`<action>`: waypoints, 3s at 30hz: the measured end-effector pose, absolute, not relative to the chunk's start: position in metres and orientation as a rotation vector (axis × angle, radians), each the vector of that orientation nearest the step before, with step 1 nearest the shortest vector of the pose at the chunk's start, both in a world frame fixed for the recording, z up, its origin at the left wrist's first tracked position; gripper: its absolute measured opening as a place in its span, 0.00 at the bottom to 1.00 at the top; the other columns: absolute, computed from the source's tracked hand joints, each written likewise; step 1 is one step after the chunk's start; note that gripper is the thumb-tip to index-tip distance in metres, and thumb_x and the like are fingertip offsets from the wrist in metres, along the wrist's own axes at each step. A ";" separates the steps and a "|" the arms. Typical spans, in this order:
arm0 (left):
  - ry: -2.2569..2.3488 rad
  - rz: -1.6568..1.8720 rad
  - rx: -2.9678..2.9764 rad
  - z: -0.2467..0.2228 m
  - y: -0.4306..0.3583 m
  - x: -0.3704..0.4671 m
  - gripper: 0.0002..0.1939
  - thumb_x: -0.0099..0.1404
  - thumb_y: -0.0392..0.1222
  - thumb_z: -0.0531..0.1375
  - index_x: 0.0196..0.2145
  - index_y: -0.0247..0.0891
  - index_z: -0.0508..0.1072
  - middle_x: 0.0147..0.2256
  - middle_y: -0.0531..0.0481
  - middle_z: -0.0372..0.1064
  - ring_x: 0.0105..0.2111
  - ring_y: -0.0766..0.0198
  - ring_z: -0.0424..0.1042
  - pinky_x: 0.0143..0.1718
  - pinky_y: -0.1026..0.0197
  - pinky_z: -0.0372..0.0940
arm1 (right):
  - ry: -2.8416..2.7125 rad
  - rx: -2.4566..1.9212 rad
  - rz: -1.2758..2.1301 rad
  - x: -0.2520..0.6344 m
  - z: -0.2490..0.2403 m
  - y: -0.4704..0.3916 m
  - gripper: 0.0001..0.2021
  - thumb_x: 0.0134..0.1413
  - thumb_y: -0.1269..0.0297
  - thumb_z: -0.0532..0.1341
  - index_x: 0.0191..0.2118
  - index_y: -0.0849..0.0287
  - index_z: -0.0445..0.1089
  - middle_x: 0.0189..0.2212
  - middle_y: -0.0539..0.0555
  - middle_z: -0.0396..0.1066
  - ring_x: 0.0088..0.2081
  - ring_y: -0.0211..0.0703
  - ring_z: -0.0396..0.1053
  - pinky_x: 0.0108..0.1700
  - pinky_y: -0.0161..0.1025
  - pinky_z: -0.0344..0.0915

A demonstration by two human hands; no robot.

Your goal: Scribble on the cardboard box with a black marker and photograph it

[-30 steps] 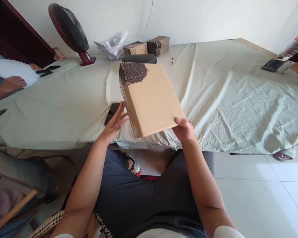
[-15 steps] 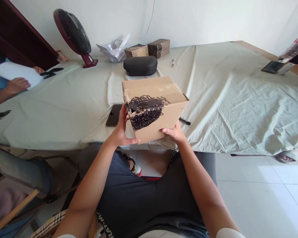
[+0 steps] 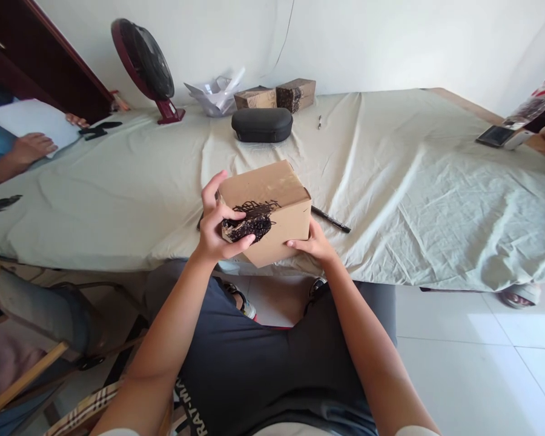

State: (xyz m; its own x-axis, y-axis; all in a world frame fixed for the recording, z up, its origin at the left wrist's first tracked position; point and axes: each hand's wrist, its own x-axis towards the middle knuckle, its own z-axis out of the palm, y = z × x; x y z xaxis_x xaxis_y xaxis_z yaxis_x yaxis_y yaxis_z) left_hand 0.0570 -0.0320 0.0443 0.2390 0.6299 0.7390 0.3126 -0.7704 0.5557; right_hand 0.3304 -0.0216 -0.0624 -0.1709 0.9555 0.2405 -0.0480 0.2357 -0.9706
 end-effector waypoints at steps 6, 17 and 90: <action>0.807 1.649 2.184 0.035 -0.029 0.061 0.27 0.57 0.65 0.74 0.47 0.47 0.77 0.77 0.50 0.45 0.78 0.30 0.43 0.77 0.24 0.40 | -1.369 -0.930 1.196 0.327 -0.057 -0.024 0.46 0.34 0.40 0.82 0.59 0.54 0.73 0.59 0.63 0.80 0.60 0.67 0.76 0.62 0.59 0.75; 0.835 1.609 2.192 0.021 -0.032 0.059 0.40 0.52 0.65 0.77 0.59 0.52 0.73 0.79 0.49 0.37 0.80 0.28 0.36 0.78 0.25 0.38 | -1.390 -1.004 1.176 0.322 -0.053 -0.029 0.50 0.31 0.33 0.81 0.60 0.53 0.73 0.57 0.65 0.79 0.59 0.68 0.76 0.62 0.61 0.74; 0.900 1.235 1.758 -0.080 0.021 0.057 0.67 0.49 0.70 0.77 0.74 0.41 0.52 0.69 0.26 0.60 0.72 0.33 0.62 0.69 0.33 0.64 | -1.768 -2.158 0.198 0.336 -0.024 0.012 0.22 0.72 0.64 0.52 0.60 0.67 0.75 0.64 0.79 0.68 0.67 0.76 0.61 0.66 0.69 0.58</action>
